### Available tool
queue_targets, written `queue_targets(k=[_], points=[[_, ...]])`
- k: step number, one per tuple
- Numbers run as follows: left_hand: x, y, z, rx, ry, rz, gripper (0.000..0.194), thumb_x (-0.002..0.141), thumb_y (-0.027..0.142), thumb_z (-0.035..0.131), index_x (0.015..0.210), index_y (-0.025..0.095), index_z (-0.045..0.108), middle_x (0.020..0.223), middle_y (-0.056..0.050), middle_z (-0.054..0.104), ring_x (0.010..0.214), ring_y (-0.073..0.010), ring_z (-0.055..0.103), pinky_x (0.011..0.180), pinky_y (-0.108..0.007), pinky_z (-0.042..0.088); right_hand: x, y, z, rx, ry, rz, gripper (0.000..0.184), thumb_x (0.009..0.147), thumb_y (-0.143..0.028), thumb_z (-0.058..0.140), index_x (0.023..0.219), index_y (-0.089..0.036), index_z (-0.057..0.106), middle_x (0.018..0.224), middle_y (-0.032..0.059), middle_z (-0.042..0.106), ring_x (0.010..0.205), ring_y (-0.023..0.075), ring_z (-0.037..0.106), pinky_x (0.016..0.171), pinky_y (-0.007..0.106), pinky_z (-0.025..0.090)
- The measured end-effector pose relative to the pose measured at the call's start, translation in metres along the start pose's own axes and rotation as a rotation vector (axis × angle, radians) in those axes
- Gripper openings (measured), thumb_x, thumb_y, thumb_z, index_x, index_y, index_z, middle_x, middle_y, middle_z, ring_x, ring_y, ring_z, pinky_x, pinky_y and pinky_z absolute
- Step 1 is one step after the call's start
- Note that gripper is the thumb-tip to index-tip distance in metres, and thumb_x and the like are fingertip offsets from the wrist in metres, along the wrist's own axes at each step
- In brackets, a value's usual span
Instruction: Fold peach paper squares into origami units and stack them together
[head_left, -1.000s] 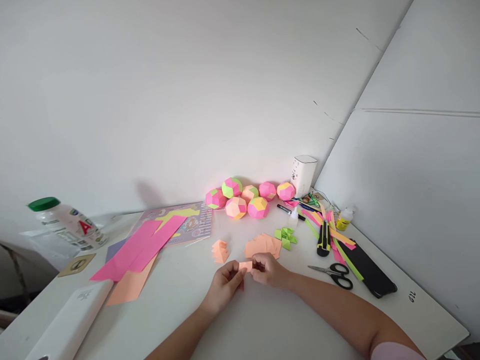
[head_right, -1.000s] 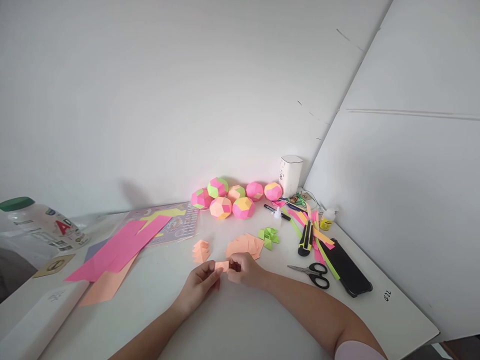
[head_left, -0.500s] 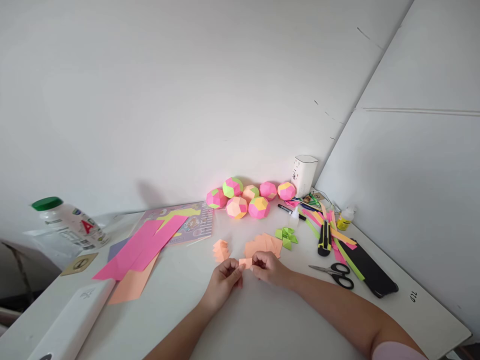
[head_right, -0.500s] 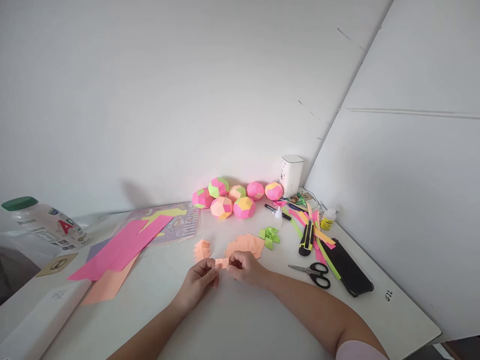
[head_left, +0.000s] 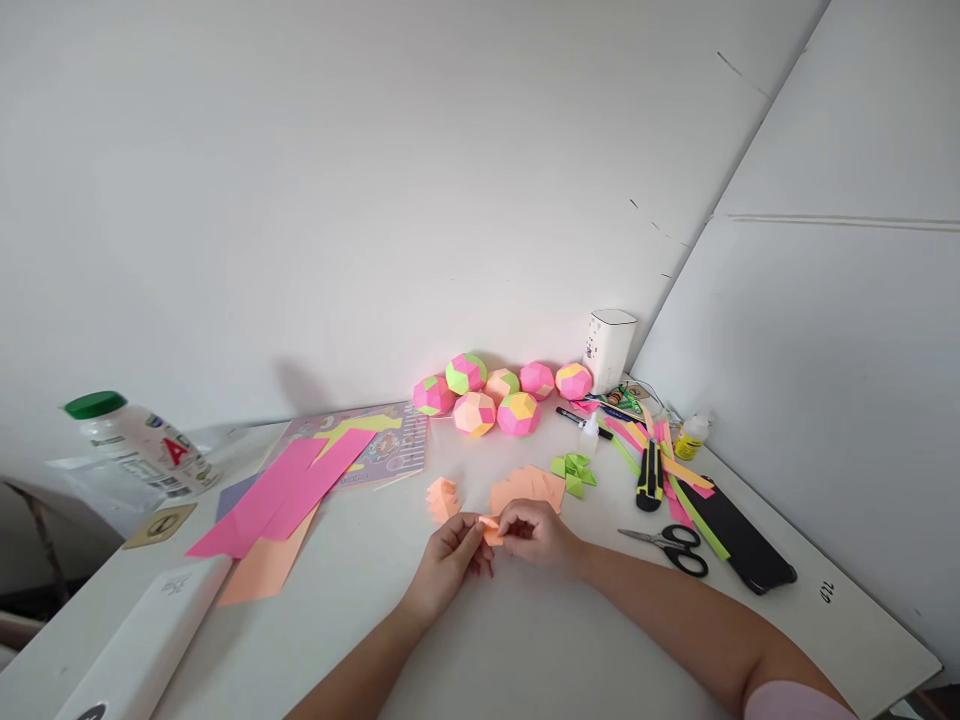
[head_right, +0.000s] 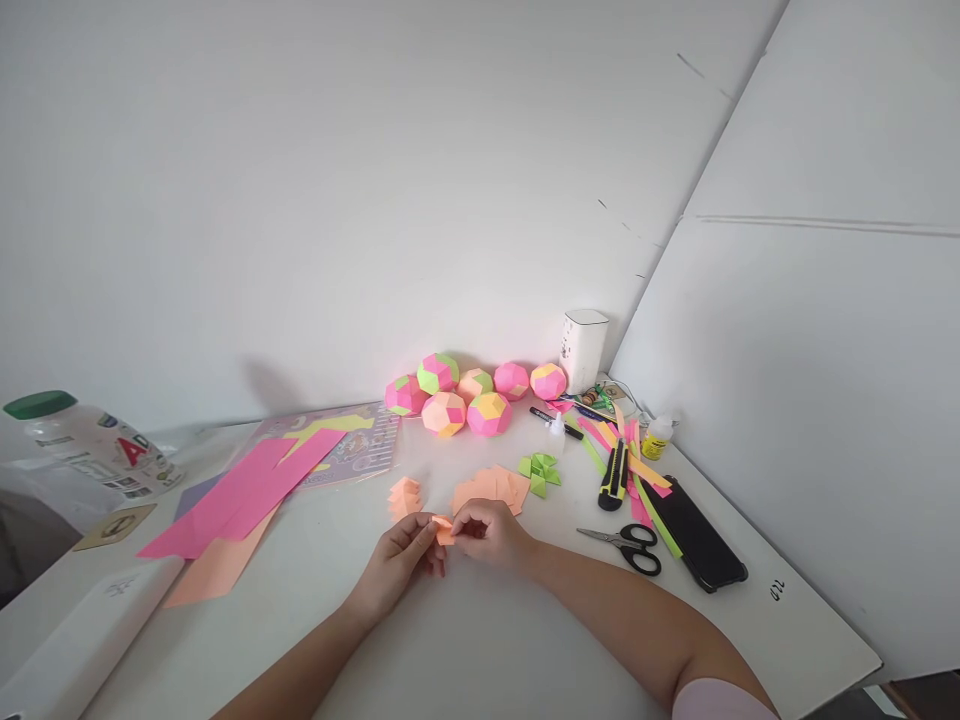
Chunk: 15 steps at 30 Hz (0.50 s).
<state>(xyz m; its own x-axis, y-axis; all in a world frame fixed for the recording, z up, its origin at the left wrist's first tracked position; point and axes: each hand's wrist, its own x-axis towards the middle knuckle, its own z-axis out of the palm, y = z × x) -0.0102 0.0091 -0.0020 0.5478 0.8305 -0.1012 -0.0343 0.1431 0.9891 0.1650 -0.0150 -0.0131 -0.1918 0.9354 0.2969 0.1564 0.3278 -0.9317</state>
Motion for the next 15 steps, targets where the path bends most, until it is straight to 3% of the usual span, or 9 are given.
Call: queue_targets(k=[7, 15], points=[[0.0008, 0.0022, 0.0007, 0.048, 0.019, 0.007, 0.036, 0.080, 0.049, 0.053, 0.091, 0.016, 0.059, 0.055, 0.002, 0.058, 0.051, -0.0133, 0.054, 0.053, -0.024, 0.041, -0.0002, 0.0100, 0.0022, -0.029, -0.016, -0.085, 0.017, 0.078, -0.031, 0.062, 0.075, -0.015, 0.066, 0.076, 0.0043, 0.061, 0.049, 0.0099, 0.056, 0.047, 0.024, 0.047], [-0.0047, 0.0049, 0.0021, 0.105, -0.063, 0.067, 0.037, 0.085, 0.042, 0.049, 0.112, 0.018, 0.056, 0.070, 0.000, 0.057, 0.063, -0.0147, 0.052, 0.060, -0.026, 0.042, -0.0001, 0.0001, 0.0010, -0.003, -0.019, 0.032, 0.024, 0.082, -0.038, 0.057, 0.080, -0.015, 0.064, 0.086, 0.0061, 0.059, 0.056, 0.0109, 0.058, 0.049, 0.024, 0.047]])
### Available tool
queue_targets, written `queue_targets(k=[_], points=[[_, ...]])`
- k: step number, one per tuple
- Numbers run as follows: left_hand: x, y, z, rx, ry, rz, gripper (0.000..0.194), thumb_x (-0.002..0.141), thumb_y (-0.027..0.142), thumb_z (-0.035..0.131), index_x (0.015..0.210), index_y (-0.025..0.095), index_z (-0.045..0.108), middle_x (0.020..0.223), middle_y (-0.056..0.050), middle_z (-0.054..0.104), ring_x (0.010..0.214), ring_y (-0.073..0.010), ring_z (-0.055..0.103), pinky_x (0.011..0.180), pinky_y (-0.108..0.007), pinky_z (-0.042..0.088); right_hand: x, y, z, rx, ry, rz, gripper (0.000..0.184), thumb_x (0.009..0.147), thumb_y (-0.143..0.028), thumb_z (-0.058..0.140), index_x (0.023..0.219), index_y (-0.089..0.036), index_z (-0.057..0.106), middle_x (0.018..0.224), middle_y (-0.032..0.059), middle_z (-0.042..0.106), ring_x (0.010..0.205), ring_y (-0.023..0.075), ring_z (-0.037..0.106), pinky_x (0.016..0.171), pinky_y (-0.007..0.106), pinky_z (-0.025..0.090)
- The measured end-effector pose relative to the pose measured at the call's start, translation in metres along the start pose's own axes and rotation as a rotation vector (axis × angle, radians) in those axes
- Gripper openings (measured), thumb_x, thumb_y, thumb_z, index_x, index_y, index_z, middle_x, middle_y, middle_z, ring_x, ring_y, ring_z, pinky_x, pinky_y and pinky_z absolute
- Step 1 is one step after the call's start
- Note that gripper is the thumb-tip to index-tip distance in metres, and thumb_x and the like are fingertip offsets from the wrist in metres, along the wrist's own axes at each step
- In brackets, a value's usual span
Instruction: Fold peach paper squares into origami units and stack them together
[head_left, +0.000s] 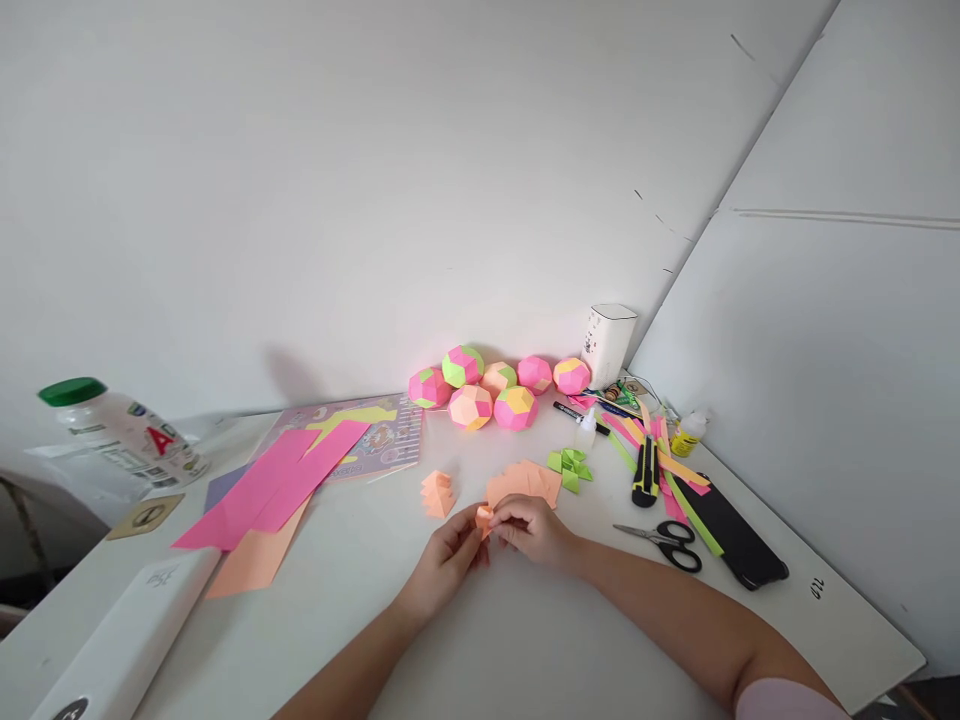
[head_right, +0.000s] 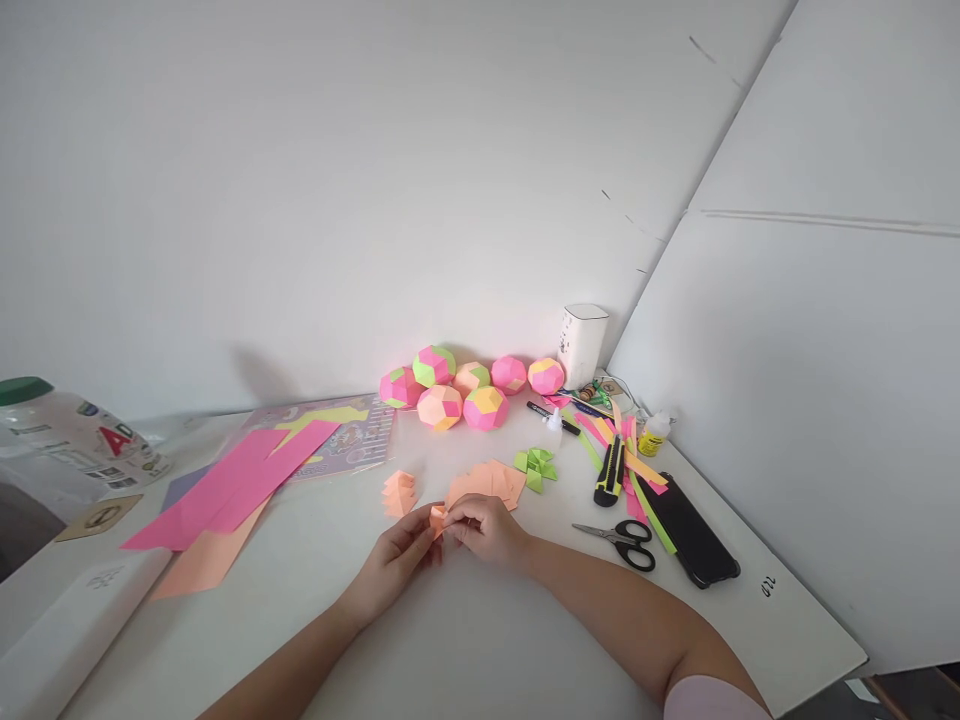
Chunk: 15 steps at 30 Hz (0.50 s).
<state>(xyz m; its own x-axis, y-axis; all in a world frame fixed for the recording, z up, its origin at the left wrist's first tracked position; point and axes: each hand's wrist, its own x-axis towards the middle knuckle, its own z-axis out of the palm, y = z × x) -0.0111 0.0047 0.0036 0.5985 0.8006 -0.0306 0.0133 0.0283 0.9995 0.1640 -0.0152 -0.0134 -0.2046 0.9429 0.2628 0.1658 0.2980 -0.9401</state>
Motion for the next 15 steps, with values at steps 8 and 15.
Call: queue_targets(k=[8, 15], points=[[-0.002, -0.004, 0.000, 0.138, -0.062, 0.062, 0.043, 0.085, 0.038, 0.048, 0.124, 0.018, 0.047, 0.067, 0.000, 0.054, 0.065, -0.0160, 0.051, 0.063, -0.027, 0.042, 0.000, 0.000, 0.001, 0.032, 0.013, 0.094, 0.013, 0.077, -0.028, 0.060, 0.074, -0.015, 0.057, 0.071, 0.0006, 0.059, 0.054, 0.0113, 0.058, 0.049, 0.024, 0.044], [0.000, -0.010, 0.001, 0.084, 0.031, 0.022, 0.043, 0.082, 0.033, 0.051, 0.123, 0.020, 0.046, 0.068, 0.003, 0.047, 0.062, -0.0140, 0.054, 0.061, -0.028, 0.044, -0.001, -0.005, -0.003, 0.172, -0.004, 0.164, 0.024, 0.073, -0.013, 0.057, 0.088, -0.021, 0.041, 0.079, -0.0028, 0.053, 0.058, 0.0093, 0.055, 0.049, 0.020, 0.042]])
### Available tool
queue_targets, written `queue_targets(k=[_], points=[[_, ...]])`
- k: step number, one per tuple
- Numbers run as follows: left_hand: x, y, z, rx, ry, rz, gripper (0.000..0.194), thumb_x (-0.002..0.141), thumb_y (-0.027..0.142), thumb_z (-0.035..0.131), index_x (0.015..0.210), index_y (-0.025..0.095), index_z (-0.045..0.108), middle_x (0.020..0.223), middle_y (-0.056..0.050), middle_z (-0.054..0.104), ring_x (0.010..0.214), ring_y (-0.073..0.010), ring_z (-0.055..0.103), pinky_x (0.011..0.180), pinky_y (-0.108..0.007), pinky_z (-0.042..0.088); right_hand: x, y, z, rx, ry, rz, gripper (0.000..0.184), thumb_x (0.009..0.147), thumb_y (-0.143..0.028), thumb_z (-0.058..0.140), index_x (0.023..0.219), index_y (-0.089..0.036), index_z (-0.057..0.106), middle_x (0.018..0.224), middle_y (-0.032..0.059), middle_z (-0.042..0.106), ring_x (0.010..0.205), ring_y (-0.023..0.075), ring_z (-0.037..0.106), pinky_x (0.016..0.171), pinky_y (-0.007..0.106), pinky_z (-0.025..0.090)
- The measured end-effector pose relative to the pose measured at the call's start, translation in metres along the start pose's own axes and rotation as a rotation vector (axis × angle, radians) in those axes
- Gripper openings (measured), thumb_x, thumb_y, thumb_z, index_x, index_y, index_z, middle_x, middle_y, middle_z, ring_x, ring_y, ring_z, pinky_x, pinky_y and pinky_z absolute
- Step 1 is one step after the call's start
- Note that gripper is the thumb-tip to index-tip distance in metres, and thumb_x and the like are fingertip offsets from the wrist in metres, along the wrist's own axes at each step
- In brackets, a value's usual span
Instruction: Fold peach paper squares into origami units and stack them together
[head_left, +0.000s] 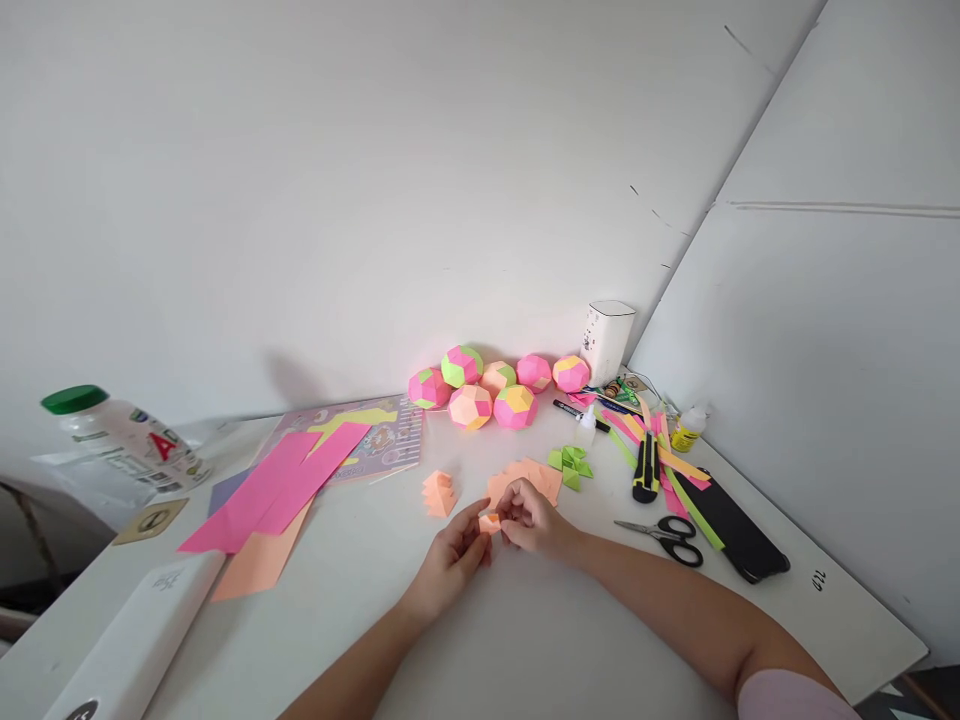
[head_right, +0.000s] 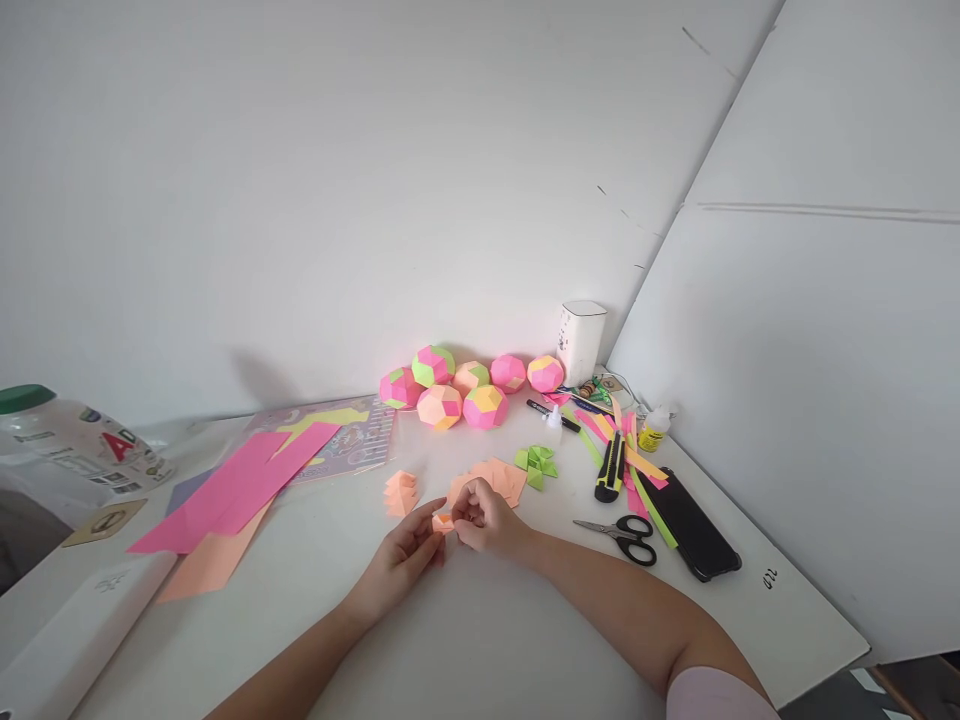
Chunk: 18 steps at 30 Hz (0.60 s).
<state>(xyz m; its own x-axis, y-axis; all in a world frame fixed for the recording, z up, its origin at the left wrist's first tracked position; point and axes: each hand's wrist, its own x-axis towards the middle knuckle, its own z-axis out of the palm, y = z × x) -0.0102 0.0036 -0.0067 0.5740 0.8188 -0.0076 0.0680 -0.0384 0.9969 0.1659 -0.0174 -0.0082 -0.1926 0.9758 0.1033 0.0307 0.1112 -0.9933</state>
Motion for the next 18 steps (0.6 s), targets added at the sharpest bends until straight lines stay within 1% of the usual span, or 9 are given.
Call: queue_targets(k=[2, 4, 7, 9, 14, 18], points=[[0.000, -0.001, 0.000, -0.004, 0.013, 0.012, 0.043, 0.082, 0.032, 0.051, 0.123, 0.021, 0.045, 0.067, 0.004, 0.046, 0.061, -0.0136, 0.055, 0.061, -0.028, 0.044, 0.000, -0.001, 0.000, -0.082, -0.044, -0.032, 0.025, 0.071, -0.011, 0.057, 0.090, -0.021, 0.044, 0.080, -0.0019, 0.053, 0.060, 0.0089, 0.053, 0.050, 0.019, 0.041], [0.000, -0.002, 0.001, -0.010, 0.012, 0.026, 0.045, 0.082, 0.033, 0.051, 0.124, 0.021, 0.043, 0.067, 0.004, 0.046, 0.061, -0.0136, 0.055, 0.062, -0.029, 0.045, 0.000, -0.001, 0.001, -0.193, -0.085, -0.073, 0.020, 0.070, -0.011, 0.057, 0.086, -0.019, 0.048, 0.079, -0.0014, 0.052, 0.059, 0.0083, 0.050, 0.051, 0.019, 0.040], [0.001, -0.005, 0.001, -0.011, 0.003, 0.035, 0.045, 0.082, 0.034, 0.050, 0.125, 0.020, 0.042, 0.067, 0.005, 0.046, 0.061, -0.0140, 0.055, 0.063, -0.030, 0.046, 0.001, 0.003, 0.002, -0.306, -0.071, -0.119, 0.010, 0.071, -0.012, 0.056, 0.078, -0.018, 0.050, 0.077, -0.0014, 0.051, 0.056, 0.0071, 0.045, 0.051, 0.019, 0.039], [0.001, -0.006, 0.000, -0.001, -0.005, 0.036, 0.044, 0.083, 0.033, 0.049, 0.124, 0.020, 0.042, 0.067, 0.005, 0.045, 0.062, -0.0140, 0.055, 0.062, -0.029, 0.046, 0.001, 0.004, 0.003, -0.336, -0.041, -0.134, 0.008, 0.072, -0.012, 0.055, 0.075, -0.017, 0.050, 0.075, -0.0016, 0.050, 0.054, 0.0068, 0.043, 0.050, 0.019, 0.037], [0.000, -0.003, 0.001, 0.057, -0.040, 0.055, 0.038, 0.083, 0.033, 0.049, 0.119, 0.020, 0.047, 0.062, 0.005, 0.046, 0.058, -0.0130, 0.051, 0.058, -0.027, 0.043, 0.000, 0.004, 0.003, -0.330, -0.052, -0.113, 0.009, 0.070, -0.010, 0.054, 0.069, -0.017, 0.049, 0.072, -0.0023, 0.048, 0.053, 0.0069, 0.039, 0.048, 0.019, 0.034], [-0.002, 0.005, 0.002, 0.031, -0.052, -0.003, 0.040, 0.081, 0.035, 0.052, 0.118, 0.020, 0.048, 0.060, 0.005, 0.044, 0.056, -0.0126, 0.047, 0.057, -0.026, 0.041, -0.001, 0.004, 0.004, -0.333, -0.055, -0.117, 0.009, 0.068, -0.009, 0.053, 0.069, -0.017, 0.049, 0.071, -0.0024, 0.046, 0.054, 0.0077, 0.039, 0.049, 0.020, 0.034]])
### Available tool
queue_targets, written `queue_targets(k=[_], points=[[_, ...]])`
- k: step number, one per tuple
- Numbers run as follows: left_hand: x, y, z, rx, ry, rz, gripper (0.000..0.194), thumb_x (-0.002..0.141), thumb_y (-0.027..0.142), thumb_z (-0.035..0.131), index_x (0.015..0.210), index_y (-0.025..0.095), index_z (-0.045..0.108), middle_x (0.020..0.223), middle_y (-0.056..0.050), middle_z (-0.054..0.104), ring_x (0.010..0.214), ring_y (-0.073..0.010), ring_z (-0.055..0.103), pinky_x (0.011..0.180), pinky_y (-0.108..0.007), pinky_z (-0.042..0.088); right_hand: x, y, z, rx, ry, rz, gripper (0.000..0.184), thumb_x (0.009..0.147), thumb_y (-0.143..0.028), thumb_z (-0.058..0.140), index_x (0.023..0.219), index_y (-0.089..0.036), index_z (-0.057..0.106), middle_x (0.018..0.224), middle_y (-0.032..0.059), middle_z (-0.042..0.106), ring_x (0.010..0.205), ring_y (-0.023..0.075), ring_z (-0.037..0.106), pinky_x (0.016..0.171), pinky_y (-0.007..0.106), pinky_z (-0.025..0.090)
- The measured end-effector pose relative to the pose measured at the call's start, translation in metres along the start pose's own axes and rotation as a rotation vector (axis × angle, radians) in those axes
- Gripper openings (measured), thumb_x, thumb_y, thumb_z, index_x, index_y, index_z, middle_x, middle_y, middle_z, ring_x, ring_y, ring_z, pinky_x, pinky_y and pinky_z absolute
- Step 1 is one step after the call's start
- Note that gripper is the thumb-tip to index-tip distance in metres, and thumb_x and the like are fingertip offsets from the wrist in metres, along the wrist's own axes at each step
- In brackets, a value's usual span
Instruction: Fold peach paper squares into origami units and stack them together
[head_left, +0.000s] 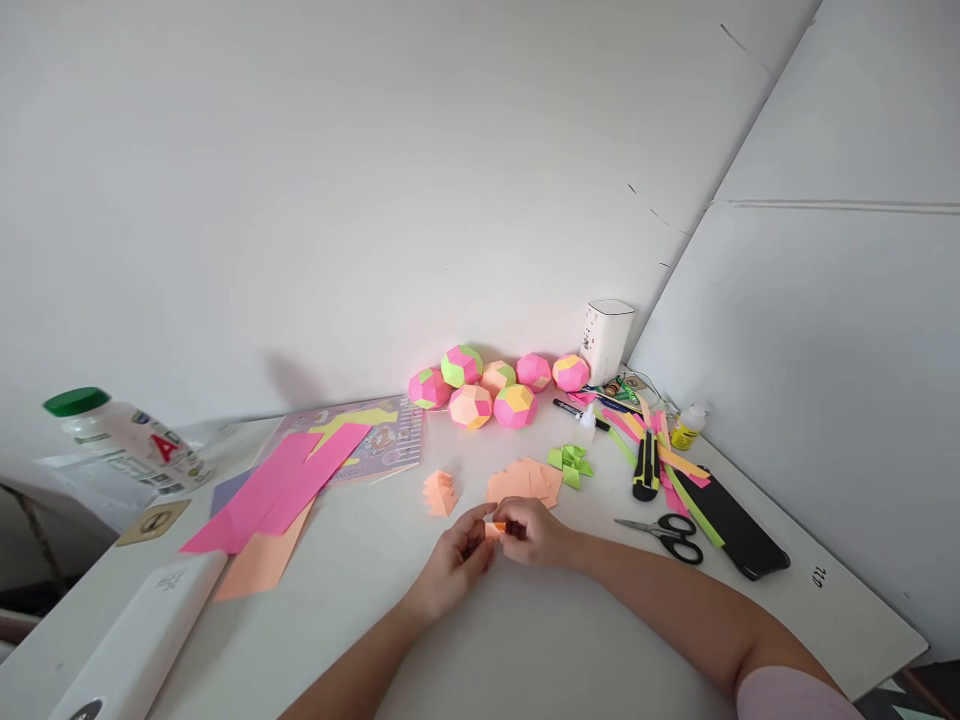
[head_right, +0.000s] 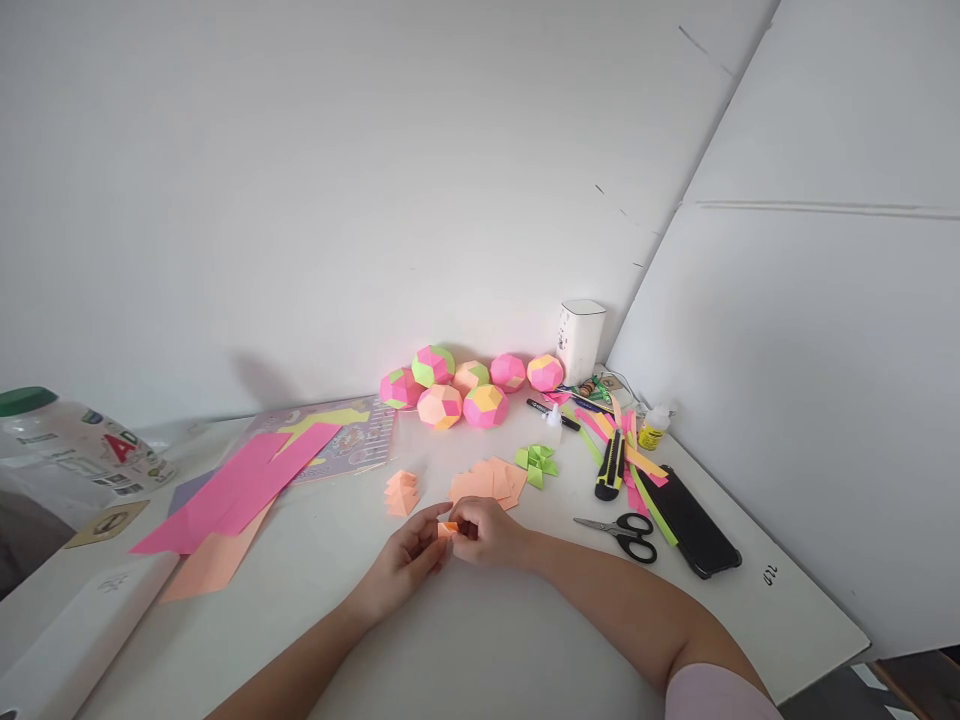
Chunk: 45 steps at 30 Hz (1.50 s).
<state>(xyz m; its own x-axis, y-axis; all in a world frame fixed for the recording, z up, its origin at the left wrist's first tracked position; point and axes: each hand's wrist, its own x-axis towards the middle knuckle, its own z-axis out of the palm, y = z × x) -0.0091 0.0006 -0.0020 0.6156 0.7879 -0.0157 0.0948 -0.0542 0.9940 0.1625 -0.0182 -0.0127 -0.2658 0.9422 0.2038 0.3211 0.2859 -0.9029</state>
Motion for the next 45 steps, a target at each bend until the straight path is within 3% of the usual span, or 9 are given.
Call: queue_targets(k=[7, 14, 18, 21, 24, 27, 34, 41, 45], points=[[0.000, 0.001, -0.002, -0.021, 0.045, -0.025, 0.041, 0.076, 0.030, 0.058, 0.115, 0.020, 0.052, 0.058, 0.007, 0.036, 0.052, -0.0102, 0.037, 0.050, -0.022, 0.033, 0.001, 0.005, 0.000, -0.032, -0.002, -0.027, 0.013, 0.063, -0.006, 0.048, 0.062, -0.018, 0.043, 0.067, -0.0031, 0.043, 0.054, 0.0081, 0.040, 0.049, 0.020, 0.033], [0.000, 0.001, -0.003, 0.013, 0.068, -0.038, 0.046, 0.071, 0.018, 0.054, 0.117, 0.018, 0.051, 0.058, 0.007, 0.033, 0.054, -0.0104, 0.034, 0.051, -0.021, 0.031, -0.001, 0.003, -0.004, 0.242, -0.031, -0.067, 0.028, 0.070, -0.013, 0.052, 0.097, -0.019, 0.046, 0.081, -0.0011, 0.050, 0.060, 0.0089, 0.051, 0.054, 0.022, 0.041], [0.001, -0.006, -0.003, 0.076, 0.054, -0.028, 0.045, 0.071, 0.016, 0.054, 0.116, 0.018, 0.051, 0.058, 0.008, 0.026, 0.053, -0.0102, 0.031, 0.052, -0.022, 0.030, -0.001, 0.003, -0.001, 0.143, 0.042, -0.036, 0.015, 0.075, -0.021, 0.057, 0.089, -0.018, 0.051, 0.067, -0.0037, 0.051, 0.052, 0.0084, 0.051, 0.050, 0.021, 0.041], [0.003, -0.010, -0.003, 0.033, 0.098, 0.008, 0.044, 0.076, 0.022, 0.055, 0.120, 0.021, 0.047, 0.069, 0.005, 0.038, 0.060, -0.0108, 0.040, 0.056, -0.022, 0.036, -0.001, 0.004, -0.001, 0.163, 0.062, 0.025, 0.007, 0.078, -0.023, 0.055, 0.082, -0.017, 0.052, 0.061, -0.0043, 0.053, 0.051, 0.0099, 0.056, 0.050, 0.022, 0.044], [0.005, -0.005, -0.004, -0.039, 0.088, -0.009, 0.035, 0.079, 0.034, 0.055, 0.112, 0.022, 0.050, 0.096, -0.002, 0.050, 0.069, -0.0118, 0.049, 0.059, -0.023, 0.042, 0.000, 0.005, -0.003, 0.222, 0.094, 0.043, 0.007, 0.079, -0.023, 0.055, 0.079, -0.017, 0.052, 0.061, -0.0026, 0.056, 0.055, 0.0120, 0.061, 0.052, 0.022, 0.047], [0.006, 0.004, -0.006, -0.049, 0.012, -0.025, 0.026, 0.083, 0.042, 0.050, 0.091, 0.018, 0.057, 0.083, -0.002, 0.058, 0.066, -0.0129, 0.052, 0.063, -0.025, 0.044, 0.000, 0.006, -0.003, 0.222, 0.102, 0.037, 0.005, 0.080, -0.022, 0.054, 0.081, -0.017, 0.055, 0.063, -0.0013, 0.058, 0.056, 0.0124, 0.062, 0.049, 0.021, 0.047], [0.010, 0.004, -0.009, -0.147, 0.098, -0.045, 0.030, 0.079, 0.046, 0.056, 0.072, 0.016, 0.059, 0.071, -0.003, 0.064, 0.064, -0.0152, 0.056, 0.060, -0.026, 0.046, -0.002, 0.007, 0.003, 0.122, 0.037, -0.161, 0.016, 0.073, -0.010, 0.052, 0.084, -0.017, 0.060, 0.076, 0.0034, 0.067, 0.054, 0.0102, 0.059, 0.049, 0.020, 0.046], [0.009, 0.000, -0.012, -0.214, 0.093, -0.059, 0.026, 0.075, 0.041, 0.064, 0.073, 0.016, 0.063, 0.071, -0.001, 0.062, 0.064, -0.0134, 0.055, 0.065, -0.025, 0.046, 0.000, 0.007, 0.001, 0.062, 0.068, -0.241, 0.024, 0.070, -0.005, 0.049, 0.087, -0.017, 0.062, 0.071, 0.0003, 0.059, 0.055, 0.0093, 0.056, 0.049, 0.019, 0.044], [0.008, -0.001, -0.013, -0.225, 0.081, -0.044, 0.027, 0.076, 0.042, 0.063, 0.085, 0.017, 0.065, 0.079, -0.003, 0.064, 0.068, -0.0144, 0.056, 0.067, -0.028, 0.047, 0.002, 0.007, 0.001, 0.075, 0.083, -0.274, 0.017, 0.073, -0.007, 0.051, 0.081, -0.016, 0.063, 0.075, 0.0020, 0.057, 0.055, 0.0091, 0.055, 0.049, 0.020, 0.046]])
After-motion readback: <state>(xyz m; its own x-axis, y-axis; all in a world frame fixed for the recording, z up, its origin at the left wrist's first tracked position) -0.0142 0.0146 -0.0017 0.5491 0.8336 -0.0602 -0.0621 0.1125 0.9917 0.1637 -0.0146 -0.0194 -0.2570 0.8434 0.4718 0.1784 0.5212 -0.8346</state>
